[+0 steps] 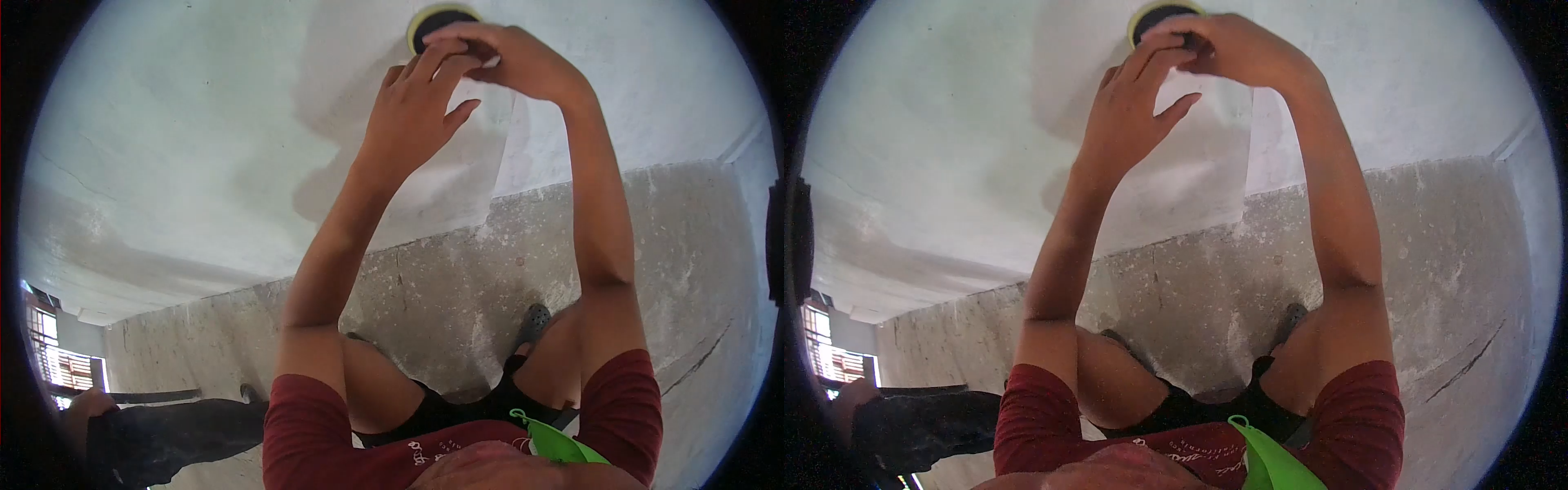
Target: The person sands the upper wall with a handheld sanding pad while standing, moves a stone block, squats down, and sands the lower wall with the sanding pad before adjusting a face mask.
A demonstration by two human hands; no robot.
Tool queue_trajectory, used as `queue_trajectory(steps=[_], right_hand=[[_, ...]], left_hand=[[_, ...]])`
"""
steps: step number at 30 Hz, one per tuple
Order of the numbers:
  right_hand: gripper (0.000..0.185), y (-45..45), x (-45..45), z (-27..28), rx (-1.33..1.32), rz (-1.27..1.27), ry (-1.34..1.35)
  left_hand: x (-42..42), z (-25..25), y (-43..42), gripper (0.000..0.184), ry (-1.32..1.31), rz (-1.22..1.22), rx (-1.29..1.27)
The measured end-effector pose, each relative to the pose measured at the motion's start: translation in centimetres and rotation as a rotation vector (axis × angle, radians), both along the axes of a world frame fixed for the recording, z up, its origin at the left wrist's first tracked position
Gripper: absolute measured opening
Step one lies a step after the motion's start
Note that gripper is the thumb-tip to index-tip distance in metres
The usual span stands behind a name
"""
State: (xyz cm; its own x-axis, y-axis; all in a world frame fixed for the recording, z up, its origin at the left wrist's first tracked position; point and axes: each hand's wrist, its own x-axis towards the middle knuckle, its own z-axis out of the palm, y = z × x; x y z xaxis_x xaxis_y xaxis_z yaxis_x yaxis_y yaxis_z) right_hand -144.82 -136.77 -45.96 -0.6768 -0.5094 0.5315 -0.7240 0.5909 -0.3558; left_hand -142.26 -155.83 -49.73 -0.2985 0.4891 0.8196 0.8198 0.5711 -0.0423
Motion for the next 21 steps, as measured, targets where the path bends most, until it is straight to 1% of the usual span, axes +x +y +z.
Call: queue_trajectory(steps=[2,3,4,5,6,7,8,9,11,14,15,16,18,19,20,21], right_hand=[[0.047,-0.2,1.1,1.9,-0.072,0.037,-0.068],[0.047,-0.6,1.8,3.0,-0.072,0.035,-0.072],[0.04,-1.1,2.4,4.2,-0.114,-0.024,-0.055],[0.033,-1.7,2.6,4.6,-0.157,-0.082,-0.04],[0.033,-2.0,2.1,4.4,-0.157,-0.083,-0.047],[0.034,-2.6,1.7,4.3,-0.233,-0.026,0.153],[0.034,-3.3,1.6,4.2,-0.308,0.032,0.355],[0.033,-3.2,1.8,4.3,-0.337,-0.03,0.23],[0.031,-3.8,1.9,4.7,-0.36,-0.032,0.22],[0.029,-5.0,2.7,5.1,-0.379,-0.043,0.192],[0.027,-5.5,2.7,5.2,-0.375,-0.049,0.176],[0.027,-6.0,2.0,4.9,-0.38,-0.047,0.172],[0.026,-7.0,0.1,4.1,-0.472,0.065,0.205],[0.024,-7.4,1.5,4.8,-0.512,0.065,0.072],[0.024,-7.7,1.6,4.9,-0.519,0.064,0.069],[0.024,-7.9,1.6,4.9,-0.526,0.058,0.078]], left_hand=[[-0.1,0.3,0.2,0.037,-0.028,0.008,0.034],[-0.7,0.4,0.4,0.036,0.075,-0.004,0.079],[-1.1,0.5,0.5,0.037,0.177,-0.015,0.125],[-0.3,1.2,0.3,0.037,0.171,-0.017,0.124],[0.4,2.3,0.0,0.062,0.018,0.027,0.039],[1.1,3.0,-0.2,0.09,-0.136,0.073,-0.046],[1.1,3.1,-0.4,0.09,-0.143,0.075,-0.047],[1.0,3.1,-0.4,0.089,-0.169,0.031,0.015],[0.7,3.4,-0.7,0.089,-0.171,-0.024,0.089],[0.5,3.4,-1.2,0.089,-0.167,0.0,0.124],[-0.1,2.9,-1.6,0.087,-0.068,0.043,0.147],[-0.2,2.9,-1.9,0.087,-0.07,0.047,0.142],[-0.2,3.1,-2.5,0.082,-0.043,0.079,0.198],[-0.1,3.3,-2.6,0.072,0.018,0.059,0.234],[0.2,3.6,-2.7,0.072,0.014,0.059,0.227],[0.8,4.0,-2.8,0.069,0.007,0.073,0.234]])
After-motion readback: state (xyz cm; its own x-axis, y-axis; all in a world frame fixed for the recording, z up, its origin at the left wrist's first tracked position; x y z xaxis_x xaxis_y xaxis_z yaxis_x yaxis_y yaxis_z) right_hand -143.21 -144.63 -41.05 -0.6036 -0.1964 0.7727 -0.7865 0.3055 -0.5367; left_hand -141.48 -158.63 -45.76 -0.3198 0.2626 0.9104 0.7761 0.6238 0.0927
